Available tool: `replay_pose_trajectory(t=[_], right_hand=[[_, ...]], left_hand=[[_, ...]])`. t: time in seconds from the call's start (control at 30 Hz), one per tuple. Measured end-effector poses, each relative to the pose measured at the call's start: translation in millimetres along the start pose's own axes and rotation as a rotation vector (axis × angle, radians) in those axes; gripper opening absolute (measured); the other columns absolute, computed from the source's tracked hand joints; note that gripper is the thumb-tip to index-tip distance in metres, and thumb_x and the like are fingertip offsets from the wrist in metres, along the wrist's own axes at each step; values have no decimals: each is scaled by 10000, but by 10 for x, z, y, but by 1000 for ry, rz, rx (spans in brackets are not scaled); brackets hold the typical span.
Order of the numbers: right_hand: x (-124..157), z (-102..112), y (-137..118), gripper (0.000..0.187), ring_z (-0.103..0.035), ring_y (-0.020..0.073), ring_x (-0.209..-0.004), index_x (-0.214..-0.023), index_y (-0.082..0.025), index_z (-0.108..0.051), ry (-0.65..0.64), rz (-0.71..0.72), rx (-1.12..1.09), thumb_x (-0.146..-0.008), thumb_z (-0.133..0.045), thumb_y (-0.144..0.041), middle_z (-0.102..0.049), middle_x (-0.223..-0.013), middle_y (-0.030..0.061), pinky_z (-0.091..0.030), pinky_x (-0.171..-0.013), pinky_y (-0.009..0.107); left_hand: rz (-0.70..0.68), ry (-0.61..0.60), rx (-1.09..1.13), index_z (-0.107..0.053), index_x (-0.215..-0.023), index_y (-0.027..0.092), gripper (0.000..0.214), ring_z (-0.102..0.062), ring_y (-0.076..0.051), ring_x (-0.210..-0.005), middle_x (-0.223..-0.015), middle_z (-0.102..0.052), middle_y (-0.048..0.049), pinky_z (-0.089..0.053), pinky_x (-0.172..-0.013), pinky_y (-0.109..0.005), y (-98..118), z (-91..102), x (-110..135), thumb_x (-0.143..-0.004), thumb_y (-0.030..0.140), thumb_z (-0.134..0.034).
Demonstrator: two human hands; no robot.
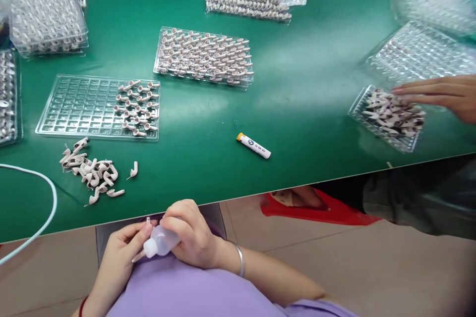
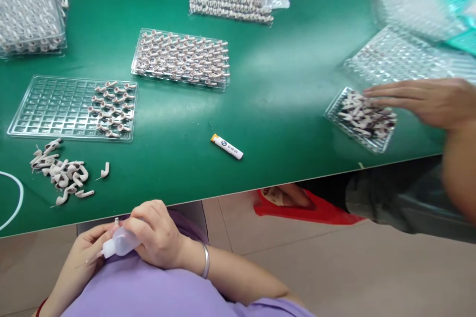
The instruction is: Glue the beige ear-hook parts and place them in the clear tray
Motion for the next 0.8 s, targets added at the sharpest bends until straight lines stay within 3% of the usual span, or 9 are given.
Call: replay_pose_trajectory(t=[0.2, 0.4, 0.63, 0.8], right_hand=[[-4, 1, -1, 145, -575, 179, -749, -1032, -185, -536, 0, -13, 12, -896, -520, -136, -609, -835, 60, -497, -682, 314], [23, -10, 11, 135, -570, 179, -762, -1014, -177, -539, -1, -20, 18, -887, -554, -135, -614, -851, 66, -495, -698, 318], [34, -13, 5, 158, -565, 186, -761, -1019, -173, -539, -3, -14, 32, -869, -566, -132, -608, -864, 74, -492, -701, 331], [33, -34, -1, 200, -574, 187, -766, -1051, -196, -525, -8, -30, 61, -866, -541, -122, -607, -866, 64, -498, -702, 330]], left_hand=[[-71, -27, -28, -804, -791, 178, 433, -434, -91, -558, -606, -587, -6, -359, -507, -186, 26, -26, -51, -602, 567, -820], [-104, 19, -54, -797, -701, 169, 398, -461, -110, -559, -601, -623, -30, -373, -484, -194, 132, -35, -48, -545, 531, -847], [-72, 25, 31, -812, -777, 186, 343, -522, -126, -579, -692, -703, -48, -446, -537, -217, 89, -25, -63, -516, 394, -890], [-148, 13, 97, -814, -788, 191, 335, -539, -121, -580, -740, -735, -61, -483, -585, -227, 41, -20, -120, -571, 441, -868]])
Point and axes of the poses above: each hand's wrist, its own x-axis away from the middle knuckle, its own z-axis out of the back of the hand, y = z × x, the point moved 6 cm from there along -x, towards the middle knuckle
